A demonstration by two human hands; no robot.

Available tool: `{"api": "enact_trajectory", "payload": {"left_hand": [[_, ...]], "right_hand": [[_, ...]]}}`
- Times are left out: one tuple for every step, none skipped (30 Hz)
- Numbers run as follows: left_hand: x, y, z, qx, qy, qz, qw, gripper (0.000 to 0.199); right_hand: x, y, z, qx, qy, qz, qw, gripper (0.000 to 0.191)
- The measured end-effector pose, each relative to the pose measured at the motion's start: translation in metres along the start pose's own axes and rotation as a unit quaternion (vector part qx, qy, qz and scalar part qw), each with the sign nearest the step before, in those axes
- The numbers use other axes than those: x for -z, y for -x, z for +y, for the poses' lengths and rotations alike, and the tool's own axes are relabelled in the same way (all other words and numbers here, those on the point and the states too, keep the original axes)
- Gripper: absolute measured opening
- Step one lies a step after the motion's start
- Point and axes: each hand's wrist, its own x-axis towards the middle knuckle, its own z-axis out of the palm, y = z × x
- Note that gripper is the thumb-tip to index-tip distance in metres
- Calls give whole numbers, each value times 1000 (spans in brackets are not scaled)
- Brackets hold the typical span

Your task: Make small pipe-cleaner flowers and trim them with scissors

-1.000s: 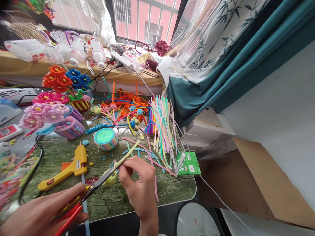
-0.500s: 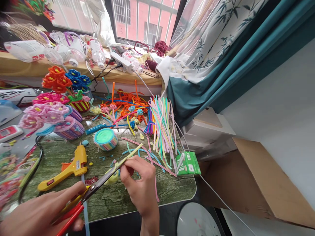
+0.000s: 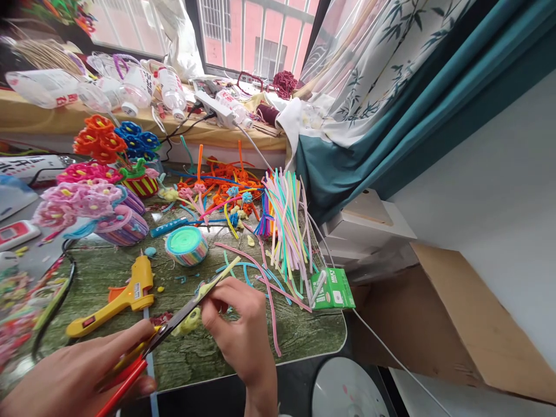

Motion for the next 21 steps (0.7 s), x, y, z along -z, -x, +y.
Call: {"api": "enact_trajectory", "payload": {"left_hand": [[1, -4, 5, 10, 4, 11, 1000, 21], [3, -8, 9, 17, 6, 21, 1000, 22], [4, -11, 13, 20, 7, 29, 999, 23], [4, -14, 16, 21, 8, 34, 999, 24], [4, -15, 18, 21, 9, 39, 999, 24], [4, -16, 19, 21, 8, 43, 999, 25], [3, -15, 18, 21, 7, 46, 999, 25], [2, -13, 15, 19, 5, 50, 999, 25], [1, -10, 11, 14, 3, 53, 998, 25], [-1, -7, 6, 5, 1, 56, 998, 25], [-3, -3, 1, -11, -3, 58, 998, 24], [-4, 0, -5, -30, -9, 59, 998, 24], [-6, 3, -11, -54, -18, 59, 997, 24], [-8, 6, -15, -76, -29, 56, 995, 25], [-9, 8, -19, -91, -41, 54, 994, 27], [-10, 9, -22, -101, -51, 53, 992, 28], [-10, 10, -24, -106, -58, 51, 991, 30], [-11, 10, -25, -107, -62, 50, 991, 30], [-11, 9, -25, -107, -64, 47, 991, 30], [-11, 9, -24, -107, -63, 44, 991, 30], [-11, 9, -23, -106, -62, 41, 992, 30]], "right_hand": [[0, 1, 0, -3, -3, 1, 1000, 27], [0, 1, 0, -5, -4, 2, 1000, 26], [0, 1, 0, -8, -4, 2, 1000, 26], [0, 2, -1, -11, -2, 1, 1000, 26], [0, 1, -1, -14, 1, -2, 1000, 26], [1, 1, -2, -17, 4, -6, 1000, 26], [1, 1, -2, -19, 6, -11, 1000, 26], [2, 0, -2, -24, 7, -16, 1000, 26], [3, 0, -2, -28, 5, -20, 999, 26], [4, 0, -1, -34, 1, -22, 999, 25], [5, 0, 0, -41, -5, -22, 999, 24], [6, 1, 1, -51, -13, -19, 998, 23], [7, 1, 2, -62, -20, -12, 998, 21], [8, 2, 4, -75, -27, -4, 997, 19], [8, 2, 5, -87, -32, 7, 996, 17], [9, 3, 6, -99, -36, 16, 994, 15], [9, 4, 7, -108, -40, 25, 993, 15], [8, 5, 8, -115, -45, 32, 992, 15], [7, 5, 8, -119, -49, 37, 991, 15], [6, 6, 9, -120, -54, 44, 990, 15], [4, 6, 9, -120, -57, 52, 990, 15]]}}
